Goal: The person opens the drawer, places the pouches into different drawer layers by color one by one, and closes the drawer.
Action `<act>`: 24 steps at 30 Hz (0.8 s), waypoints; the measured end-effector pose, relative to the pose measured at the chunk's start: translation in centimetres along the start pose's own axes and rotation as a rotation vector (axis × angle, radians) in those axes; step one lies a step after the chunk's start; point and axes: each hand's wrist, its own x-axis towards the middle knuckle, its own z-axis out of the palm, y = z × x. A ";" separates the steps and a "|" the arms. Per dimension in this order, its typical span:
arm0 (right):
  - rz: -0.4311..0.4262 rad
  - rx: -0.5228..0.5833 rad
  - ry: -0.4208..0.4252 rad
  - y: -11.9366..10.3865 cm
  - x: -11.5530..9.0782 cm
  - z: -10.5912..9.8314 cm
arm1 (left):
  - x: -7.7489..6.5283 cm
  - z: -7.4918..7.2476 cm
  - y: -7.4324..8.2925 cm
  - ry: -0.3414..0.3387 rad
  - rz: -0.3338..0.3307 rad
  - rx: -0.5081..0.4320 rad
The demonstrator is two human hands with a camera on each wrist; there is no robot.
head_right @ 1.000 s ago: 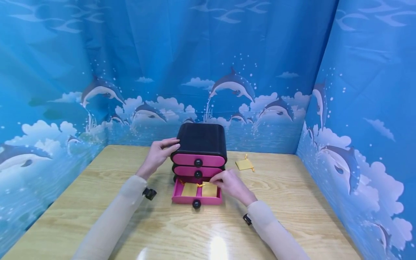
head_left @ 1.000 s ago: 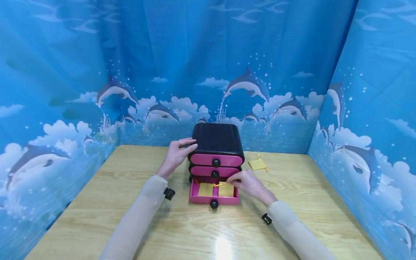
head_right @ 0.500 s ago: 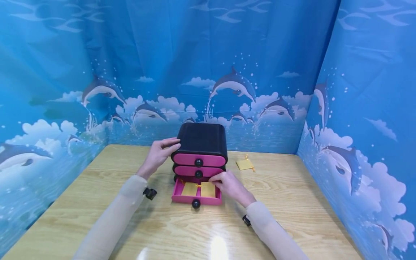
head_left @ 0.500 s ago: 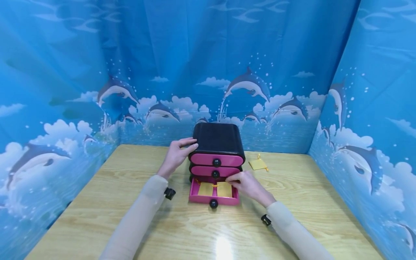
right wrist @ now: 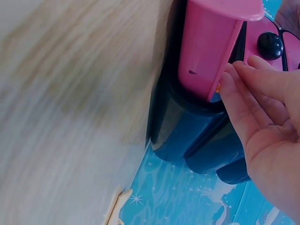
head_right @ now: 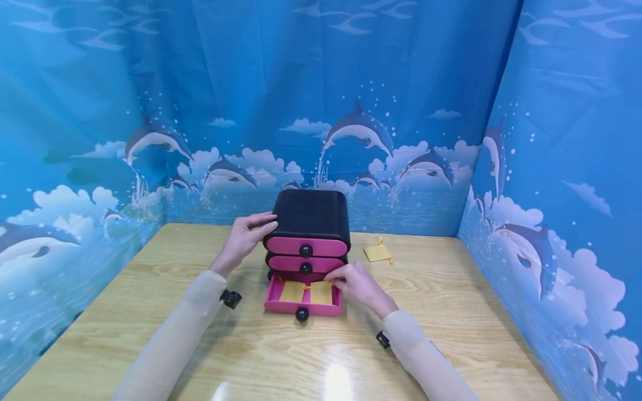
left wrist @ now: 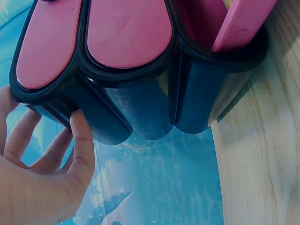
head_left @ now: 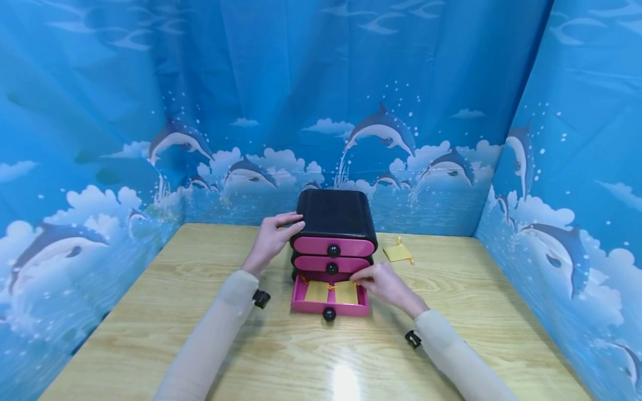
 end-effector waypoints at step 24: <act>0.269 0.467 0.106 2.7 -1.4 -2.3 | 0.1 0.0 -0.2 -0.002 -0.001 -0.007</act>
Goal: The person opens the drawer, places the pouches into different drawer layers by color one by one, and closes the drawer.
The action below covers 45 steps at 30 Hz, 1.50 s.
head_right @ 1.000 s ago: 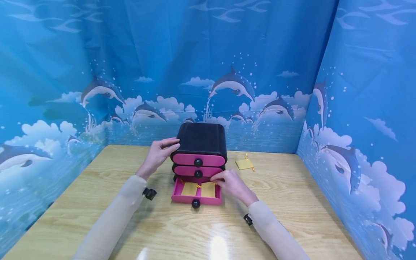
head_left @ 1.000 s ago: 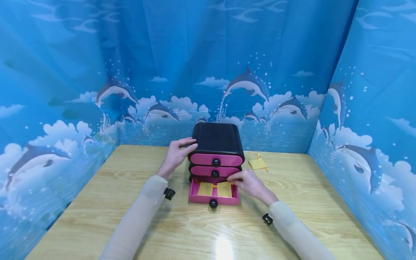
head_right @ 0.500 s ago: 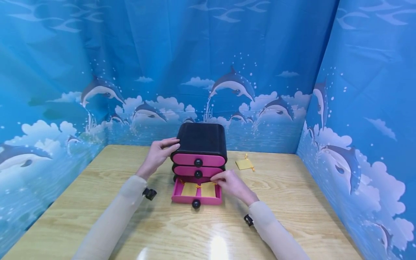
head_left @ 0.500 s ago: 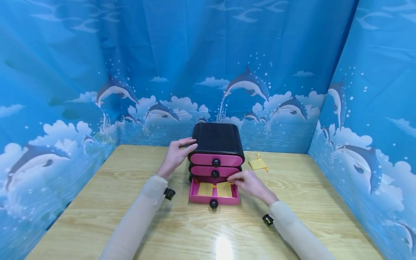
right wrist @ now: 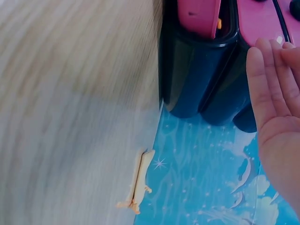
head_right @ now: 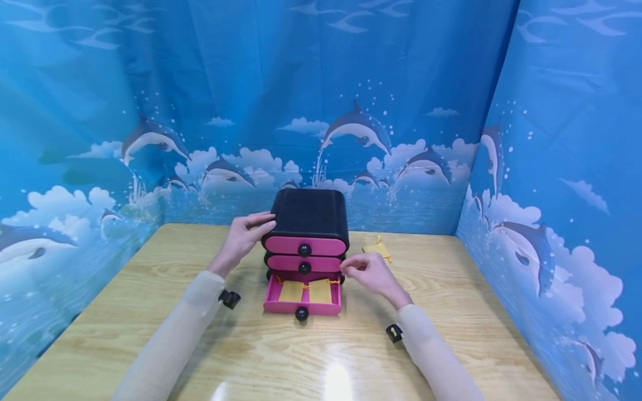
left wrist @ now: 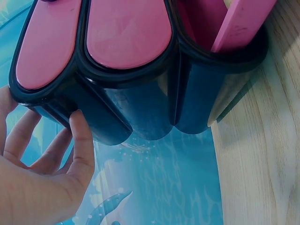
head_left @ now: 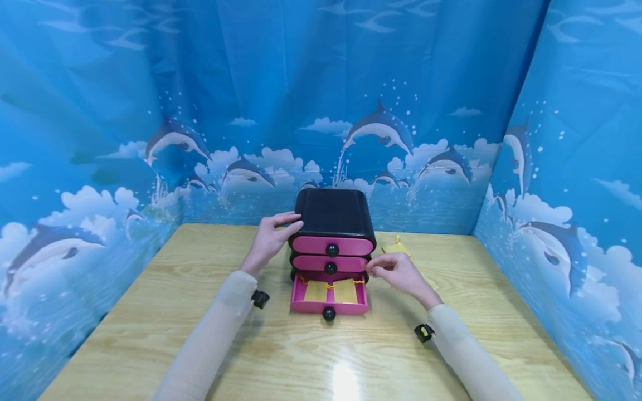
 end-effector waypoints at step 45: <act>0.087 -0.085 0.068 5.6 3.1 -4.2 | -0.1 0.1 -0.2 0.013 -0.013 0.018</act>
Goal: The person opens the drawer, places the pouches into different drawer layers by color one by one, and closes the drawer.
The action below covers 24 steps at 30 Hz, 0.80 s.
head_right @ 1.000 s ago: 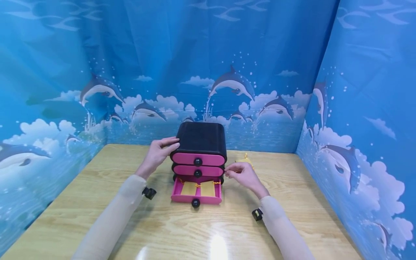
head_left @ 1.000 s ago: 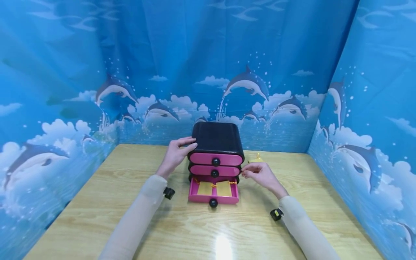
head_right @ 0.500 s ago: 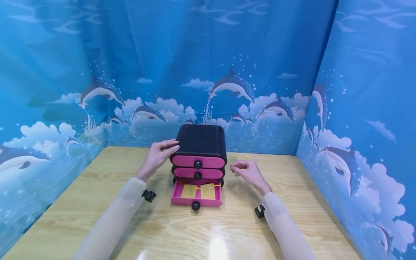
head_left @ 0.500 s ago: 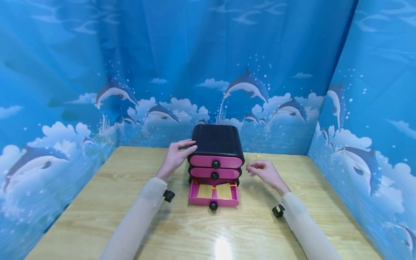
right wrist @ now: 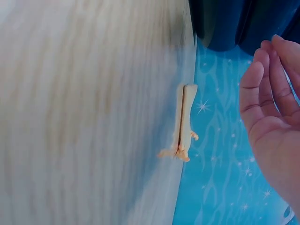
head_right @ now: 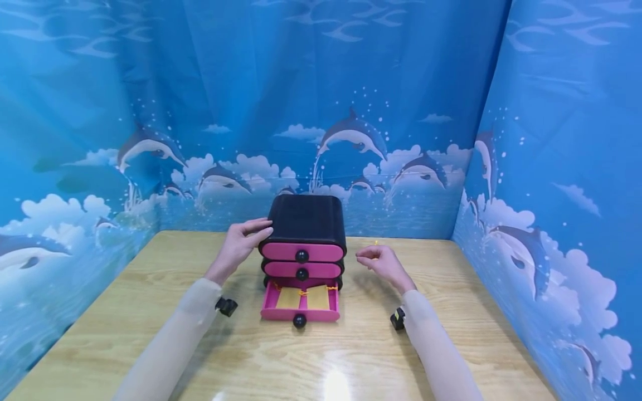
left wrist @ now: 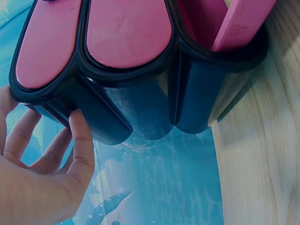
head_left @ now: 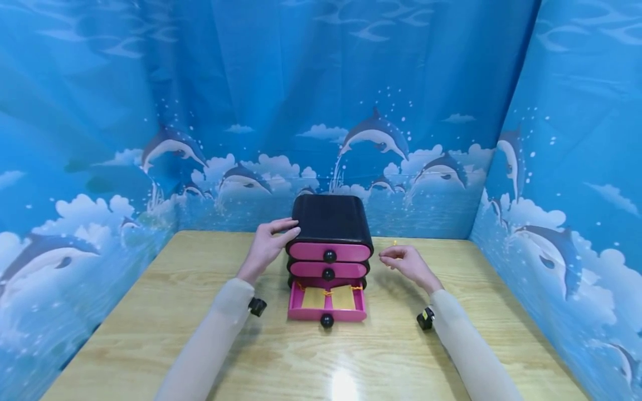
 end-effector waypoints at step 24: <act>0.126 -0.113 -0.006 3.9 1.3 -3.3 | 0.0 0.1 0.2 -0.017 0.005 -0.019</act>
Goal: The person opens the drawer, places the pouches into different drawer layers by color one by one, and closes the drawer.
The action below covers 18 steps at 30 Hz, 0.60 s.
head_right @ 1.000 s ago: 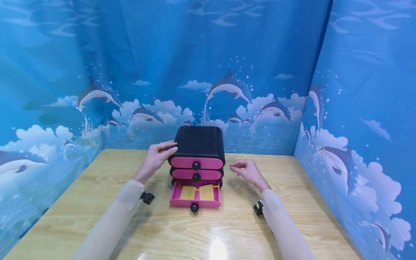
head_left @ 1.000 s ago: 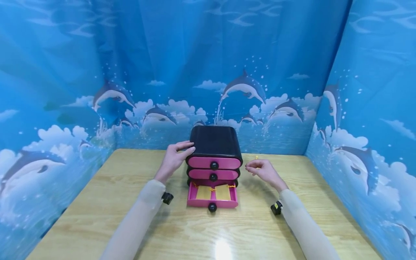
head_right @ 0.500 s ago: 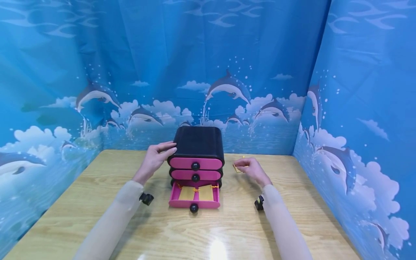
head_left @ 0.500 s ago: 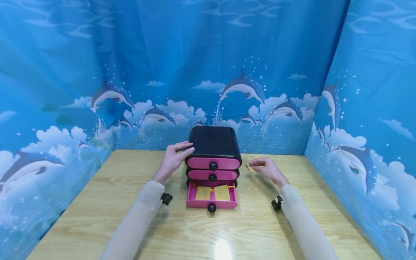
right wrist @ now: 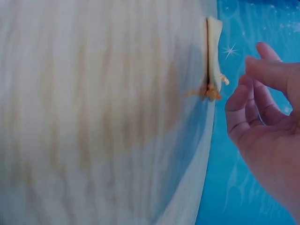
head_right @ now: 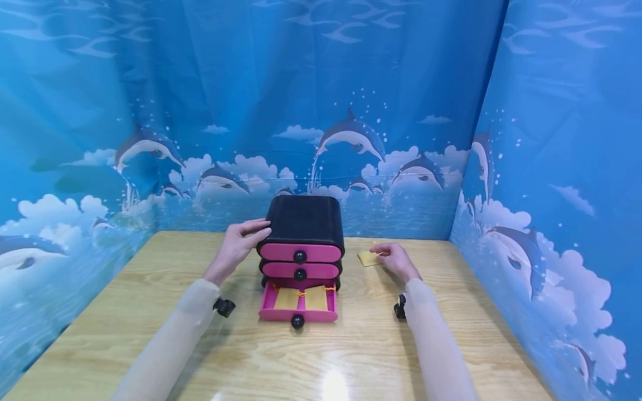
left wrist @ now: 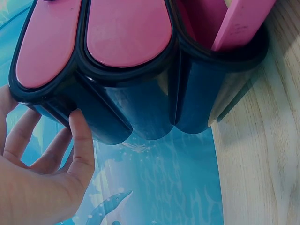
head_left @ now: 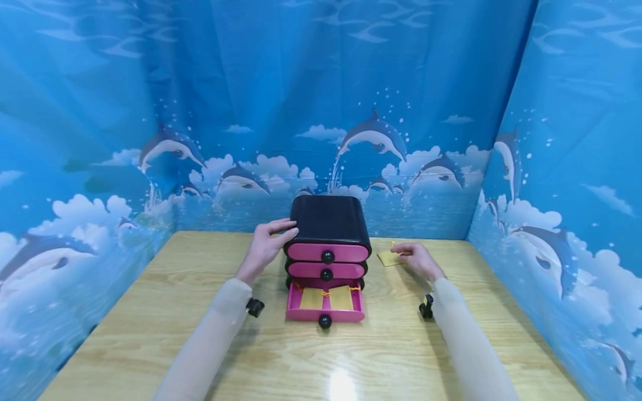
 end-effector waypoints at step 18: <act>0.126 -0.143 -0.079 1.1 0.3 -0.3 | 0.0 -0.3 -0.2 -0.001 0.001 0.007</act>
